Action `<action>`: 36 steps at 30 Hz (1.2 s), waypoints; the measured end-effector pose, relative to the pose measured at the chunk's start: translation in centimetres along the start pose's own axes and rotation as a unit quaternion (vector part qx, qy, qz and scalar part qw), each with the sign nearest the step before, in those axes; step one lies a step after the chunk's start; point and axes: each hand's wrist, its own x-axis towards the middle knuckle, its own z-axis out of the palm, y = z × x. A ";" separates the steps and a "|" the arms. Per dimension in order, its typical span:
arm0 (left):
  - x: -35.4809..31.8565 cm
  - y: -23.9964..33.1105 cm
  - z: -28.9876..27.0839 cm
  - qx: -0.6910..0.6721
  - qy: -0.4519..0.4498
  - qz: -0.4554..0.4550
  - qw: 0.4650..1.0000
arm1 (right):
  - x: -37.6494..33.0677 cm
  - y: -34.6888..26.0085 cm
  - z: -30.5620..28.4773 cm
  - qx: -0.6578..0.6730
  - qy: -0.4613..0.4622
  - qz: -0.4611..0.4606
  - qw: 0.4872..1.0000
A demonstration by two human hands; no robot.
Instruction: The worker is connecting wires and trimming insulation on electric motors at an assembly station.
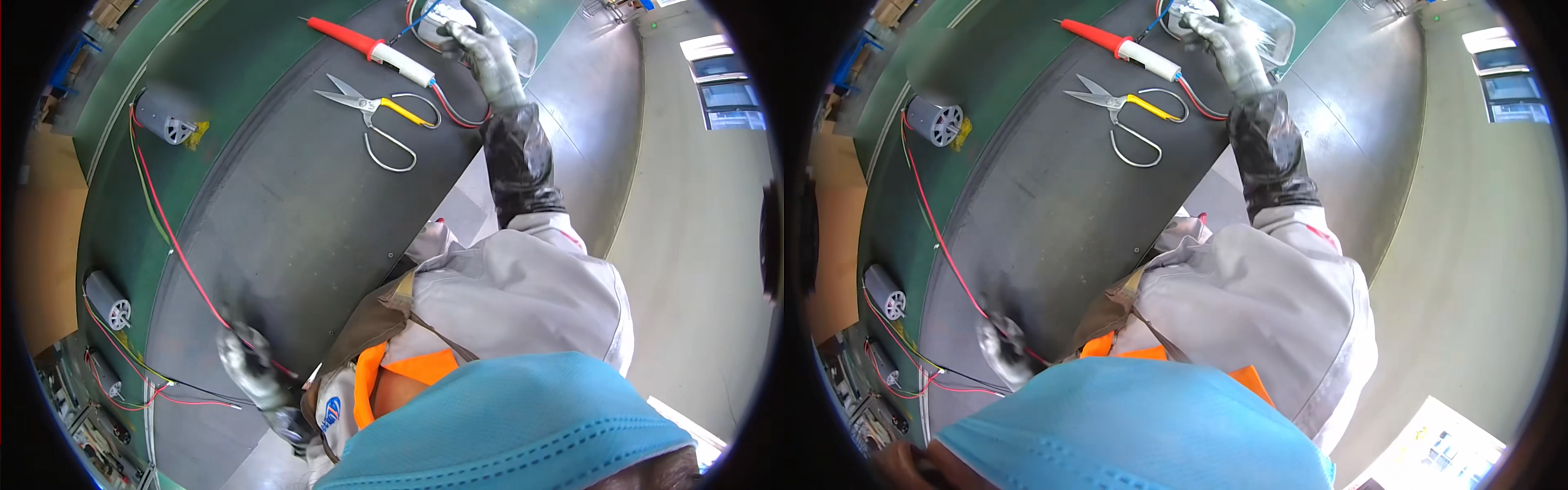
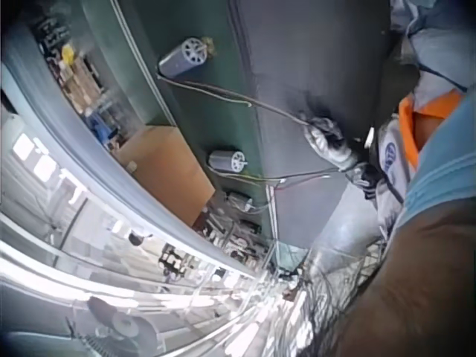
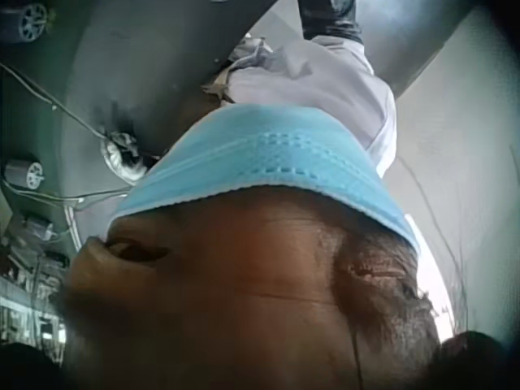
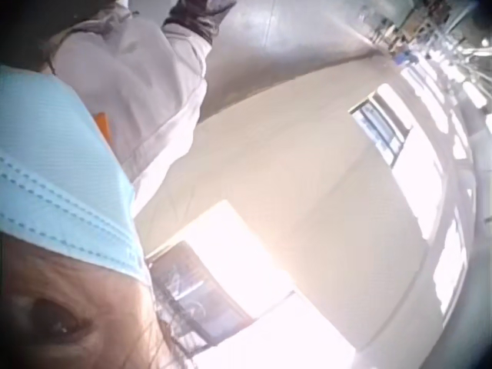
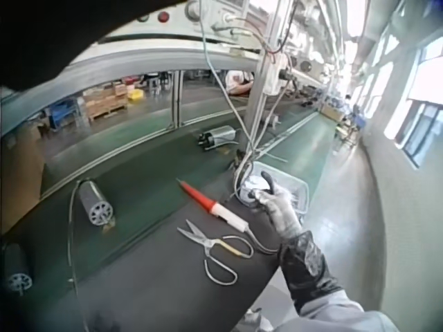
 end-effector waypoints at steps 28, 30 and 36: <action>8.1 -2.4 17.5 -0.226 0.002 0.055 0.973 | -13.9 -2.8 13.2 0.047 -0.389 0.046 0.919; 8.2 -2.9 17.4 -0.215 0.013 0.081 0.973 | -14.2 -2.5 13.7 0.038 -0.370 -0.018 0.928; 7.6 -3.2 17.0 -0.156 0.019 0.122 0.980 | -14.0 -2.2 13.9 -0.082 -0.360 -0.097 0.924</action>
